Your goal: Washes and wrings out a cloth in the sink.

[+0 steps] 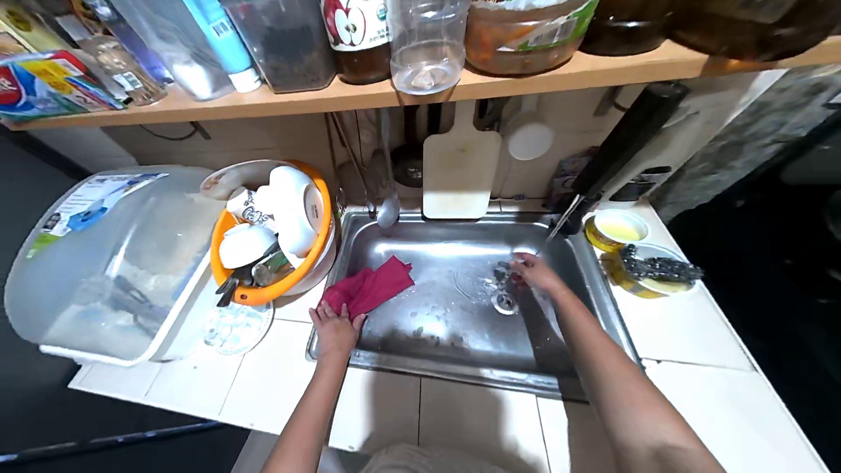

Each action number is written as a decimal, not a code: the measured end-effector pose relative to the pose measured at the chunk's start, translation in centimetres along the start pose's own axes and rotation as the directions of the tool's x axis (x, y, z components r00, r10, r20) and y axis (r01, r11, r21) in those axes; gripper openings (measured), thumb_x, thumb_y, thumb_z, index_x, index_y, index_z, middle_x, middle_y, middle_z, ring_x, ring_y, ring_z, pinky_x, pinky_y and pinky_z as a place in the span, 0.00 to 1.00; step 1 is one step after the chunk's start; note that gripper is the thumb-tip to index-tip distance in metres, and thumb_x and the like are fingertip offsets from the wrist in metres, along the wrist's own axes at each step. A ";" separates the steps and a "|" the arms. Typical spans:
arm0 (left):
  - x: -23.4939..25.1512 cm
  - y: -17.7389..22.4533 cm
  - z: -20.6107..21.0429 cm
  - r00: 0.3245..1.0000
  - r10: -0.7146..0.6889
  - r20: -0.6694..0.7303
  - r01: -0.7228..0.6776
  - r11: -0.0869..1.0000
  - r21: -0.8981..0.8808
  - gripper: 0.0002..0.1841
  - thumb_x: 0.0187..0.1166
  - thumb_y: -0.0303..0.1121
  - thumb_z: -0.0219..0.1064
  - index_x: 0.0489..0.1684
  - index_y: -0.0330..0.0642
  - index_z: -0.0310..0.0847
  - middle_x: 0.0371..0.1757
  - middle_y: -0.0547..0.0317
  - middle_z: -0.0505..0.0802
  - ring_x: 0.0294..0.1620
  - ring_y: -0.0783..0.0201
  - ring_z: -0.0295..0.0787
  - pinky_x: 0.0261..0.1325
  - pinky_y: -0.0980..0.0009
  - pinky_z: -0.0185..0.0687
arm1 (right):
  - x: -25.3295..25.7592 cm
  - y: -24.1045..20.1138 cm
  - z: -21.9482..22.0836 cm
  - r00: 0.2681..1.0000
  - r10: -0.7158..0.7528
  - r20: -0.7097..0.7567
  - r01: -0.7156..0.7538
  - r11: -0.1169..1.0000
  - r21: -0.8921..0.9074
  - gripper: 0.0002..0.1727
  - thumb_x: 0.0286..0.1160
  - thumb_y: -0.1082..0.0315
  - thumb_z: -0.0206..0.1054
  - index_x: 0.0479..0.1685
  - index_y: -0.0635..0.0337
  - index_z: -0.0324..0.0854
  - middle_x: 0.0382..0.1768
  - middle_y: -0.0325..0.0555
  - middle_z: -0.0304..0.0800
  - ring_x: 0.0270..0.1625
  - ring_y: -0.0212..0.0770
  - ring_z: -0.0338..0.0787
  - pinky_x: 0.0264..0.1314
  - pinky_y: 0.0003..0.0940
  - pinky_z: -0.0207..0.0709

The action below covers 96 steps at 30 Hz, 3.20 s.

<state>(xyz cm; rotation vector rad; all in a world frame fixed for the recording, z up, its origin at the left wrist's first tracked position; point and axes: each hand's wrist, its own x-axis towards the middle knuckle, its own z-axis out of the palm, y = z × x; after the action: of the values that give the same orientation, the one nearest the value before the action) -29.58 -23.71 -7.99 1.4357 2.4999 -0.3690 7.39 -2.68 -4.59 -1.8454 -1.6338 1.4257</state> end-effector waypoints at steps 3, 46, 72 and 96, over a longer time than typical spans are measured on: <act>-3.6 0.2 0.0 0.997 -0.050 0.054 0.052 0.998 -0.036 0.42 0.90 0.64 0.39 0.87 0.36 0.67 0.87 0.20 0.62 0.91 0.27 0.51 0.90 0.32 0.31 | 0.6 0.0 -0.7 0.998 -0.026 -0.063 0.030 0.997 0.066 0.24 0.95 0.62 0.52 0.81 0.68 0.68 0.69 0.73 0.79 0.61 0.63 0.87 0.66 0.57 0.78; -4.0 3.2 -1.2 0.808 0.470 0.354 -0.405 0.881 -0.244 0.35 0.95 0.54 0.37 0.70 0.34 0.81 0.67 0.32 0.88 0.74 0.35 0.81 0.77 0.34 0.68 | -5.7 7.0 9.3 0.853 -0.077 0.516 0.455 0.594 -0.664 0.17 0.79 0.65 0.68 0.65 0.57 0.88 0.82 0.69 0.67 0.86 0.70 0.61 0.85 0.69 0.52; 17.3 17.6 2.2 0.545 0.838 -0.038 -0.833 0.536 -0.136 0.52 0.78 0.60 0.65 0.87 0.19 0.53 0.90 0.19 0.52 0.94 0.27 0.41 0.93 0.39 0.33 | -5.0 -1.3 19.1 0.745 0.140 0.653 0.229 0.865 -0.446 0.24 0.92 0.60 0.55 0.73 0.70 0.78 0.71 0.72 0.81 0.76 0.69 0.79 0.75 0.73 0.67; 1.2 39.8 5.2 0.357 0.934 0.018 -0.928 0.357 -0.109 0.39 0.92 0.51 0.43 0.91 0.23 0.48 0.94 0.31 0.50 0.97 0.40 0.36 0.94 0.41 0.21 | -15.8 7.8 1.5 0.984 -0.176 -0.038 0.171 0.978 -0.117 0.20 0.90 0.68 0.57 0.70 0.74 0.80 0.68 0.70 0.84 0.77 0.61 0.81 0.86 0.51 0.65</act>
<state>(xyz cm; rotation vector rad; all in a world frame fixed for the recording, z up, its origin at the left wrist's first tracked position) 4.81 -5.09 -17.23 2.4263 1.1780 -0.0616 12.87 -19.49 -3.76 -1.7315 -1.8358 1.2304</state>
